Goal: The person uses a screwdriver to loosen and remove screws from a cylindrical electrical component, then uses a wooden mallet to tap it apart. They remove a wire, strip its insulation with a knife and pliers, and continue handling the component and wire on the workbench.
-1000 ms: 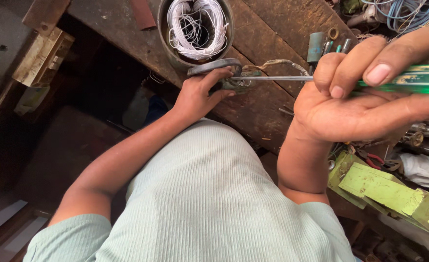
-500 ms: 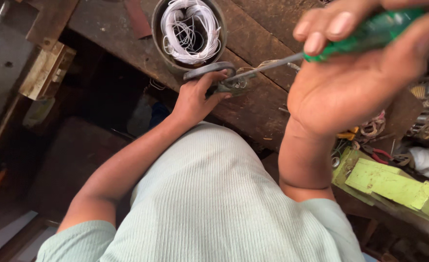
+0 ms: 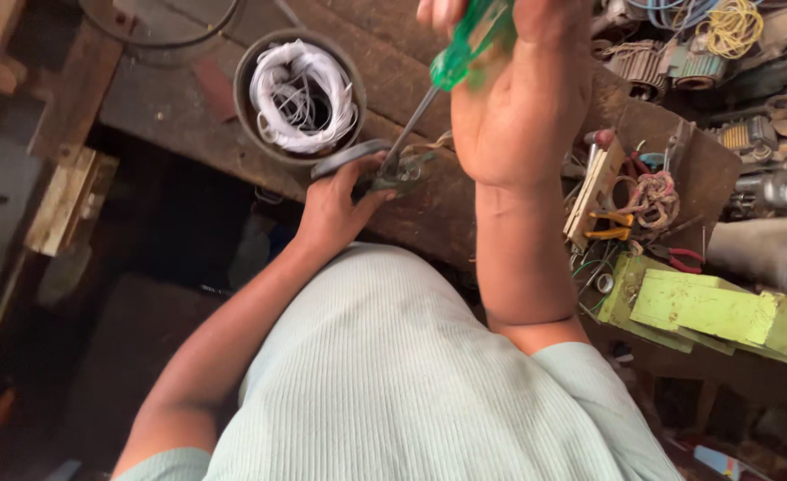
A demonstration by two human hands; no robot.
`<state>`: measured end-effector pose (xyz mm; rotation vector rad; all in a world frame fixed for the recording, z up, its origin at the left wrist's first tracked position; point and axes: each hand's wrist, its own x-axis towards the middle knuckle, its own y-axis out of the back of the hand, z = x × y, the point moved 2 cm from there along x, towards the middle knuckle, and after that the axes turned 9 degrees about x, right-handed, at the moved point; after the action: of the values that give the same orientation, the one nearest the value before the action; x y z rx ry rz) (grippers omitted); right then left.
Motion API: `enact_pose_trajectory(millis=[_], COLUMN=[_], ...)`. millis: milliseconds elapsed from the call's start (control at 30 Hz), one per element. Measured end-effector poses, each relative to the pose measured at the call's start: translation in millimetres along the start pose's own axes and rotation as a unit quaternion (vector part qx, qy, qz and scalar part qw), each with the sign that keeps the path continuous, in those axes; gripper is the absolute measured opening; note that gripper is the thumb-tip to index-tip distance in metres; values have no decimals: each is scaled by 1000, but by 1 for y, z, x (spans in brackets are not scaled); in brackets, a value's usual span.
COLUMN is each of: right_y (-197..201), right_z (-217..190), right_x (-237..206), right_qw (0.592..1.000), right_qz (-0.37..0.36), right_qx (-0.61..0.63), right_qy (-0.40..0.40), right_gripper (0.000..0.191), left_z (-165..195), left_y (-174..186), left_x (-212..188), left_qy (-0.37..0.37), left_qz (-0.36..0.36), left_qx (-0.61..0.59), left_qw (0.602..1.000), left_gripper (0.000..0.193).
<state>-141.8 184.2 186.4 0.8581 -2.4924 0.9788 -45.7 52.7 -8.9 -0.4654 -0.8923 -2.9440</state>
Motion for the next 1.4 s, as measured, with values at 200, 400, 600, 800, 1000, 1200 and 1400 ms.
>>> enact_pose_trajectory(millis=[200,400,600,800,1000,1200,1400], right_y=[-16,-8,-19,-18,-27,-34,-46], right_z=[-25,-35,-41,-39,-32,-38,-26], right_x=[8,-15,-2,1,10,16,24], right_qw=[1000,1000,999,997,992,998,997], right_qz=[11,13,-39,-39,-35,-40,-35], right_qx=[-3,-12,-27,-53,-97,12,-72], right_qy=[12,-6,23,28,65,-47,20], right_gripper=[32,35,40,38,37,44,35], left_z=[15,15,13,12,5,6,5], left_y=[-4,-12,-14,-15,-14,-14,-12], left_x=[0,-7,-5,2,3,0,0], left_qy=[83,149,96,97,173,83,83], left_qz=[-76,-89,-55,-30,-77,-34,-9], left_qx=[34,28,18,27,28,-64,-77], left_qw=[993,984,994,995,981,994,993], left_gripper=[50,49,45,49,54,39,28])
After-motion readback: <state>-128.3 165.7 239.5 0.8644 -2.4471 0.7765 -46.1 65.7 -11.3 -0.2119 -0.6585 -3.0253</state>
